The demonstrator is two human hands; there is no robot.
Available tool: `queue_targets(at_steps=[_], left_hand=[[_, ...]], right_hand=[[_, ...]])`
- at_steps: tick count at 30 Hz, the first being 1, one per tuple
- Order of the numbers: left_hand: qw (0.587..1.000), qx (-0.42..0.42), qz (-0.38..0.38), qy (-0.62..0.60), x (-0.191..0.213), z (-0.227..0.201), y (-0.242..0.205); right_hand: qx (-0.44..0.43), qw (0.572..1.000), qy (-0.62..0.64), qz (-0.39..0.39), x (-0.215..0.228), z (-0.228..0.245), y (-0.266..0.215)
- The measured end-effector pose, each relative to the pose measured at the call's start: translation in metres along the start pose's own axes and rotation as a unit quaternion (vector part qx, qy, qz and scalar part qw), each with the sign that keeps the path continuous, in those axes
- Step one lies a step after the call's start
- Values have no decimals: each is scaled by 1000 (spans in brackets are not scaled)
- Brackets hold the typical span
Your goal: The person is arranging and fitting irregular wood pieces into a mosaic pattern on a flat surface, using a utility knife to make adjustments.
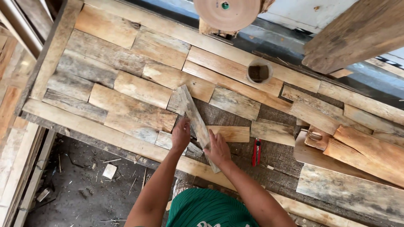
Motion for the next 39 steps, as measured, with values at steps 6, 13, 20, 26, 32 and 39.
queue_targets(at_steps=[6,13,20,26,32,39], left_hand=[[999,30,41,-5,25,-23,-3],[944,-134,250,170,27,15,-14],[864,-166,368,300,35,-7,-35],[882,-202,337,260,33,-4,-33],[908,-215,289,212,29,-12,-24],[937,-196,262,122,-14,-22,-30]], right_hand=[[23,996,0,-82,-24,-30,-4],[-37,997,-60,-24,-1,1,-15],[-57,996,-52,-33,-19,-23,-11],[-47,995,-13,-86,-2,-25,-6],[-53,985,15,-161,17,-36,1],[-78,975,11,-207,30,-57,-13]])
Point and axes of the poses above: each hand's wrist, its own y-axis towards the middle knuckle, its own x-axis out of the back of the hand, z = x × y, the point moved 4 cm from there along y, towards the middle knuckle, and after that the axes turned 4 degrees about -z, right-handed, at the moved point
